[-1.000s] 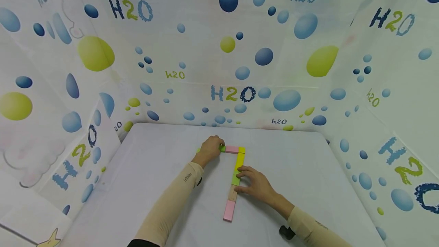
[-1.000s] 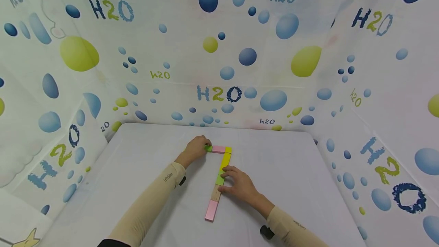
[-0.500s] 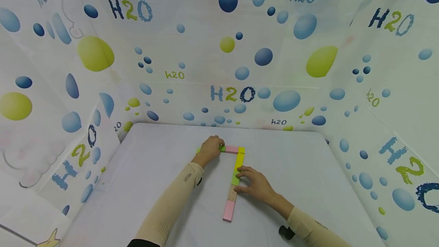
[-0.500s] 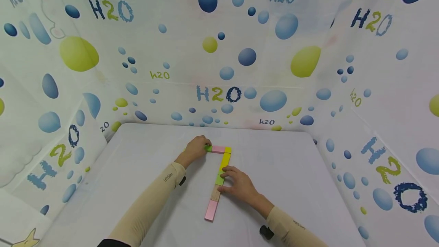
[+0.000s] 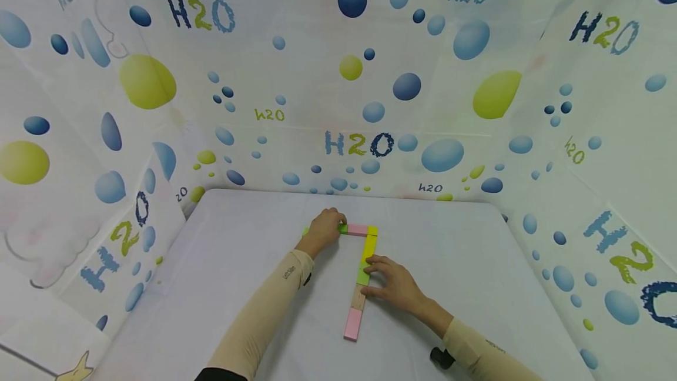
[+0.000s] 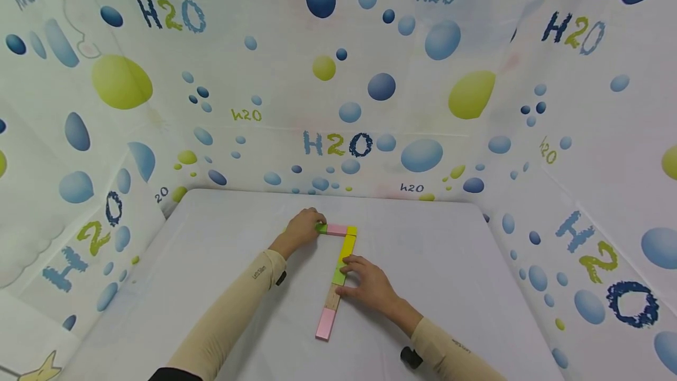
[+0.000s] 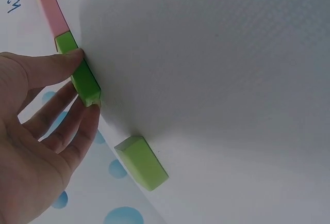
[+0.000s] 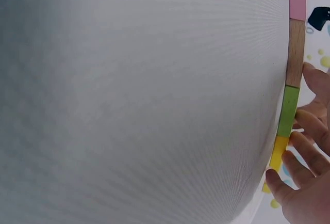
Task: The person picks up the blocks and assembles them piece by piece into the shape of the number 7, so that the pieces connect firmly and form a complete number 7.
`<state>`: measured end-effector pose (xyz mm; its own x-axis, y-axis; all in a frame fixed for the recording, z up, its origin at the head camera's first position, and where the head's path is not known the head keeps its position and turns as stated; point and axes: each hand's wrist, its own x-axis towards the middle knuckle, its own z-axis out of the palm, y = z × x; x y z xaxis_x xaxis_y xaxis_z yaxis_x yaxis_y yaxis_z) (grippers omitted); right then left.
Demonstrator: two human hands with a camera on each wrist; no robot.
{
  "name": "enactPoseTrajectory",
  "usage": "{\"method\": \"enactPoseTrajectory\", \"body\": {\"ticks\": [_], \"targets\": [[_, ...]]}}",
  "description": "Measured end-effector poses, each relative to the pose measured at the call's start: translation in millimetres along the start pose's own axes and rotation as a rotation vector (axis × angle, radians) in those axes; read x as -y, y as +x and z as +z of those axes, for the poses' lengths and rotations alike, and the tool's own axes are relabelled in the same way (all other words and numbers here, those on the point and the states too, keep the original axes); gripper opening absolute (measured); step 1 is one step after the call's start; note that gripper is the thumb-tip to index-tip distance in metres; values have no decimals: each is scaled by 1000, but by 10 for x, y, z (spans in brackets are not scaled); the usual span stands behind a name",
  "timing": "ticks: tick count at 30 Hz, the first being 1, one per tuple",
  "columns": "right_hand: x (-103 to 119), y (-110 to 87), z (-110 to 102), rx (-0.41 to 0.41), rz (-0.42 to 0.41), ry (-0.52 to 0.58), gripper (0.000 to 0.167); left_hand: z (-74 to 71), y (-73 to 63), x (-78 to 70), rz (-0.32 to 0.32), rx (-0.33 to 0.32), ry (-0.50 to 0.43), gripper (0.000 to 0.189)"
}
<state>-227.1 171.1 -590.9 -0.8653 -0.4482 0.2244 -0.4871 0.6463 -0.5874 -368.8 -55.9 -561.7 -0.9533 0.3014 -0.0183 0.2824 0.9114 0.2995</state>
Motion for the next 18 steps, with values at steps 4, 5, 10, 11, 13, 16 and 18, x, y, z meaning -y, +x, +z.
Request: {"method": "enactPoseTrajectory", "body": {"ticks": [4,5,10,11,13,16,18], "targets": [[-1,-2,-2,1,5,4,47,-3,-1,25,-2,5,-17,39],[-8,0,3,0,4,-1,47,-6,-3,34,1,6,-20,40],[-31,4,17,1,7,-24,48,-31,-34,82,6,11,-11,43],[-34,6,19,2,6,-28,48,-41,-45,92,4,14,-5,44],[-34,6,17,4,5,-28,48,-69,-75,104,-3,18,-8,48],[-29,7,11,3,-1,-23,48,-120,-130,119,-14,21,-25,54],[-24,5,2,1,-3,-21,48,-143,-158,137,-15,16,-39,57]]}}
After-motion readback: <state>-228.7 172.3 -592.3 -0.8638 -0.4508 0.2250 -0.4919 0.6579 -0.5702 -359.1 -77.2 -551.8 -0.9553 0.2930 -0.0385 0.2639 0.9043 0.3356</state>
